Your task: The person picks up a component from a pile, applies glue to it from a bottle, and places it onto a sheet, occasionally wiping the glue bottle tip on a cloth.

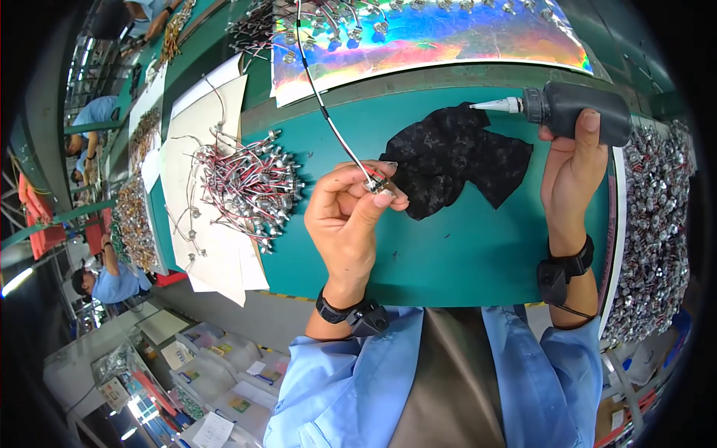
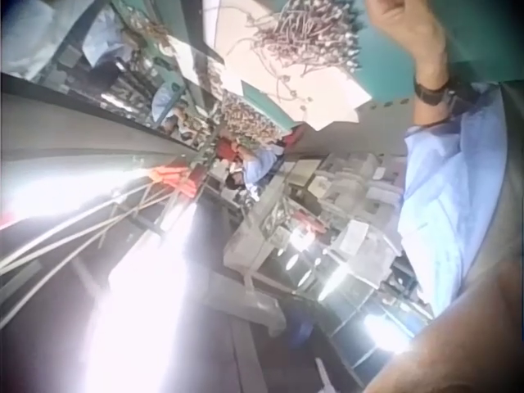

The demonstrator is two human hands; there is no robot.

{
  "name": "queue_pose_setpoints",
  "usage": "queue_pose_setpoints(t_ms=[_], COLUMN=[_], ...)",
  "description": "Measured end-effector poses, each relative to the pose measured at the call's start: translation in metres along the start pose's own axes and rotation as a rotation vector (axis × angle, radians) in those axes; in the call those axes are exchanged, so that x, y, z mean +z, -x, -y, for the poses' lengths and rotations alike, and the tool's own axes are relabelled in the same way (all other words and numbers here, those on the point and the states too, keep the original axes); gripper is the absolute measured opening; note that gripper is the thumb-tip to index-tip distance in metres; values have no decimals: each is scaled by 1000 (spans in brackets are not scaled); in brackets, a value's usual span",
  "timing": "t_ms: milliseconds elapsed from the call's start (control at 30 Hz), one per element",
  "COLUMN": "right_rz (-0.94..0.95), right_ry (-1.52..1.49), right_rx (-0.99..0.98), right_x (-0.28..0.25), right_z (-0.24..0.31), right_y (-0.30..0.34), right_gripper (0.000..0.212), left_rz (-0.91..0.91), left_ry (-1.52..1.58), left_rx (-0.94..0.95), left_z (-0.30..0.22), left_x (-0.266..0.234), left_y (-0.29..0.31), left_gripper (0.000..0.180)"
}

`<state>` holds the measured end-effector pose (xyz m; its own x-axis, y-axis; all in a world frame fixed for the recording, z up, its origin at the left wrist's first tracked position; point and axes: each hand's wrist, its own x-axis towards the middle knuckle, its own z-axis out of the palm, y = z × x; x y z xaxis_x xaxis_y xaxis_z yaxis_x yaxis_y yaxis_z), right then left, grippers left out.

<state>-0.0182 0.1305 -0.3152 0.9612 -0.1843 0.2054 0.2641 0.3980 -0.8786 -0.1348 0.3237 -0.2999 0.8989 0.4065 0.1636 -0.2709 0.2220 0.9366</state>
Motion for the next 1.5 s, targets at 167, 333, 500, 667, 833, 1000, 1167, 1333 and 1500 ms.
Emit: queue_pose_setpoints(t_ms=[167, 333, 500, 667, 833, 1000, 1167, 1333, 1500], right_rz=[-16, -27, -91, -122, -151, -176, -179, -174, -147], right_ry=[9, 29, 34, 30, 22, 18, 15, -3, -20], right_rx=[8, 19, 48, 59, 74, 110, 101, 103, 97], right_x=[1, -3, -11, -13, -17, -14, -13, -16, -17], right_z=[3, 6, 3, 5, 0, 2, 6, 6, 7], right_y=[0, -1, -9, -17, -22, -24, -25, -25, -25], right_gripper=[32, 32, 29, 29, 28, 28, 28, 28, 28], left_rz=[30, -37, -131, -69, 22, 9, 8, -2, 3], left_ry=[-26, -187, -750, -962, -1206, -1358, -1408, -1405, -1344], left_rx=[31, 152, 249, 75, 54, 167, 224, 270, 288], left_z=[-4, -19, -40, 14, 54, 75, 76, 67, 38], left_x=[2, 5, -2, -4, 21, 31, 39, 36, 24], left_y=[-3, -14, -84, -169, -196, -197, -189, -175, -144], left_gripper=[22, 19, 17, 26, 31, 29, 30, 30, 27])
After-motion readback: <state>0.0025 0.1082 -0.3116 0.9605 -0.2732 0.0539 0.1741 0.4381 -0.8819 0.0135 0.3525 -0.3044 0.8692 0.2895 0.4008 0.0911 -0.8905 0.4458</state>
